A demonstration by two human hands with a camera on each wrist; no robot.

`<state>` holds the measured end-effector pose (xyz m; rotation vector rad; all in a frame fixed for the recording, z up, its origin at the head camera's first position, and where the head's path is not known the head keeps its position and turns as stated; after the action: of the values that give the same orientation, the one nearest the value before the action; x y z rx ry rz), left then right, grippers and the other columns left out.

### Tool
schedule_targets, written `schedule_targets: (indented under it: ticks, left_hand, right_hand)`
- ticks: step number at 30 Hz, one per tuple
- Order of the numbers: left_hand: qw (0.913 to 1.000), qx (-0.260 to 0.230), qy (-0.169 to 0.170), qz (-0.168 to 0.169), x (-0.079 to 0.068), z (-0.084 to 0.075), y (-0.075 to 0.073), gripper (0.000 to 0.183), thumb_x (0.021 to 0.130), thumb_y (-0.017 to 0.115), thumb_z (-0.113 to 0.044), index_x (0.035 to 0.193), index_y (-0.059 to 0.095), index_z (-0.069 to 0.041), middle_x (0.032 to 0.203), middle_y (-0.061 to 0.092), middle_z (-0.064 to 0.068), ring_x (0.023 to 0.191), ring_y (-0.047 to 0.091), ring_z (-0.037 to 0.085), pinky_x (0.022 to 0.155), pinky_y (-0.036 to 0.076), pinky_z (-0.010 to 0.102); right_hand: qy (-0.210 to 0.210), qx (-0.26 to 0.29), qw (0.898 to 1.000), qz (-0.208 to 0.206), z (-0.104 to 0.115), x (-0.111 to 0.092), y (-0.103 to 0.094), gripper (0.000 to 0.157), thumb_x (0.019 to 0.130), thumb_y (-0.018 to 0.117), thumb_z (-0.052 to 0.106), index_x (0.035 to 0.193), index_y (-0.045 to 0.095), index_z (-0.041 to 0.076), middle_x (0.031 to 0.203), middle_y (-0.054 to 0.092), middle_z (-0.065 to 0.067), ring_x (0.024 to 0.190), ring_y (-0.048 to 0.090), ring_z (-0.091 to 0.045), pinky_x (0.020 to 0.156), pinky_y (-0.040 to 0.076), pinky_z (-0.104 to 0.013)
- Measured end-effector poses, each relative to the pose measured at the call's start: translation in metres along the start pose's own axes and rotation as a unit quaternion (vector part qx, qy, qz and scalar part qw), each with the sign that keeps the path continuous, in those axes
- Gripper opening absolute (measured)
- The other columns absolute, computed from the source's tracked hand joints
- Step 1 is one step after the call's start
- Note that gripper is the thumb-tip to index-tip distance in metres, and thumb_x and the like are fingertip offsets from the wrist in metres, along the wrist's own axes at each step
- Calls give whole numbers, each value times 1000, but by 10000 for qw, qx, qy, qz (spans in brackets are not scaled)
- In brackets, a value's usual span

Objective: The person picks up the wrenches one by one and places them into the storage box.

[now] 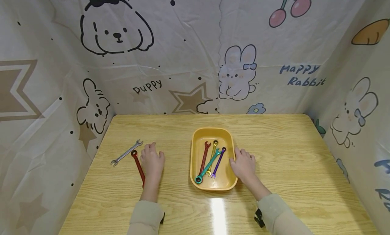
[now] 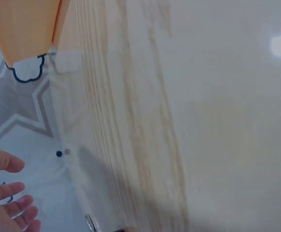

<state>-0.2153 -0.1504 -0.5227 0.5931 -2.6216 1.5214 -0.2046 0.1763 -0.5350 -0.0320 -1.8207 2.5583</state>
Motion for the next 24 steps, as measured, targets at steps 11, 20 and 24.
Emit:
schedule_targets:
  ticks: [11,20,24]
  left_hand:
    - [9967,186,-767,215,2,18,-5,47,83,57,-14,125,46,4,122,42,25,108,36,42,85,31,53]
    - [9904,369,-1168,637,1,31,-7,53,84,56,-14,130,38,3,124,35,28,114,30,43,88,30,55]
    - [9877,323,-1319,772,-1,36,-7,55,84,55,-14,132,34,5,126,32,30,114,29,45,87,29,56]
  right_hand:
    - [24,50,10000,-19,1,0,0,36,87,48,27,116,49,6,101,54,-18,96,50,-36,91,30,-54]
    - [13,40,10000,-19,0,0,1,36,87,48,28,116,49,6,102,54,-18,98,50,-36,91,29,-55]
    - [2,26,10000,-7,0,0,1,36,87,48,28,116,48,6,102,53,-18,98,50,-37,90,29,-55]
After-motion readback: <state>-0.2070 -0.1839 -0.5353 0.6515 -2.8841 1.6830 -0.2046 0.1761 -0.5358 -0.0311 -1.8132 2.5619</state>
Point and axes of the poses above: each hand's wrist, its own x-axis towards the middle knuckle, its own y-axis out of the palm, z = x × y, the point moved 2 cm from there along x, towards the middle knuckle
